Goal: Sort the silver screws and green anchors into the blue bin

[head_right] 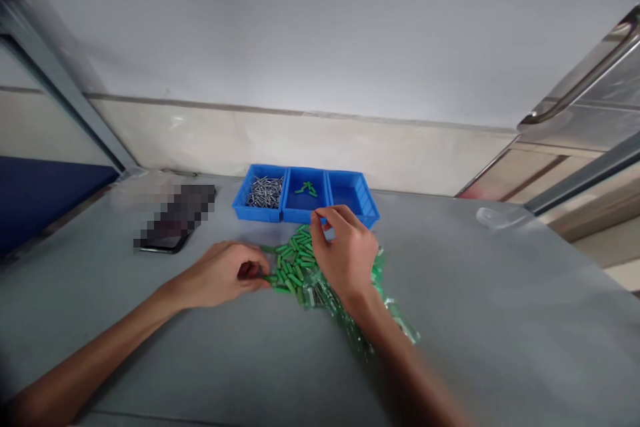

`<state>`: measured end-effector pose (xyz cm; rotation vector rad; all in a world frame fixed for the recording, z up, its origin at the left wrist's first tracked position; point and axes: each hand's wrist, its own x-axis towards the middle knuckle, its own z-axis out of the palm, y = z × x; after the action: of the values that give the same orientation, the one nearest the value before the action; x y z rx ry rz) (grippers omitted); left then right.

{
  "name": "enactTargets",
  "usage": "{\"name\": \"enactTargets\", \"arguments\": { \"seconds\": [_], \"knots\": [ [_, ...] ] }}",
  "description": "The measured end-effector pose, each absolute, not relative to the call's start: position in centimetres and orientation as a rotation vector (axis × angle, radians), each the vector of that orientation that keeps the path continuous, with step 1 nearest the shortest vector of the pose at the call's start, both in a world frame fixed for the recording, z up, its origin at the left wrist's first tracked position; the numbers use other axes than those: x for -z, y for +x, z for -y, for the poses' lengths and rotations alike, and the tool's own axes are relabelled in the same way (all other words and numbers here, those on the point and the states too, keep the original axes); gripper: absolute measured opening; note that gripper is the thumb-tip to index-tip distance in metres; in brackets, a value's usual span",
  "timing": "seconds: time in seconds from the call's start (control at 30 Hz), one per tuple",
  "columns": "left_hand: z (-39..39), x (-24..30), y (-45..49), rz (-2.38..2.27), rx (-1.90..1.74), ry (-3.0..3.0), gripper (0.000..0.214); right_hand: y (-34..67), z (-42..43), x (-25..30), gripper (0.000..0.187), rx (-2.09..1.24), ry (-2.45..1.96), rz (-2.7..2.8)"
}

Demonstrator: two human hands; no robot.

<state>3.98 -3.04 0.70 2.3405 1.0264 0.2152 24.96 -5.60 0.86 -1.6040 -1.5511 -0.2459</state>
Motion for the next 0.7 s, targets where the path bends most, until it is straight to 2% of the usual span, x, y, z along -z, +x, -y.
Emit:
{"name": "enactTargets", "arguments": {
  "seconds": [0.4, 0.7],
  "knots": [
    [2.0, 0.6, 3.6, -0.965, -0.359, 2.134, 0.023, 24.4, 5.8, -0.2, 0.02, 0.187, -1.572, 1.651],
    [1.4, 0.0, 3.5, -0.842, -0.561, 1.702, 0.022, 23.0, 6.5, 0.2, 0.016, -0.187, -1.245, 1.912]
  ]
}}
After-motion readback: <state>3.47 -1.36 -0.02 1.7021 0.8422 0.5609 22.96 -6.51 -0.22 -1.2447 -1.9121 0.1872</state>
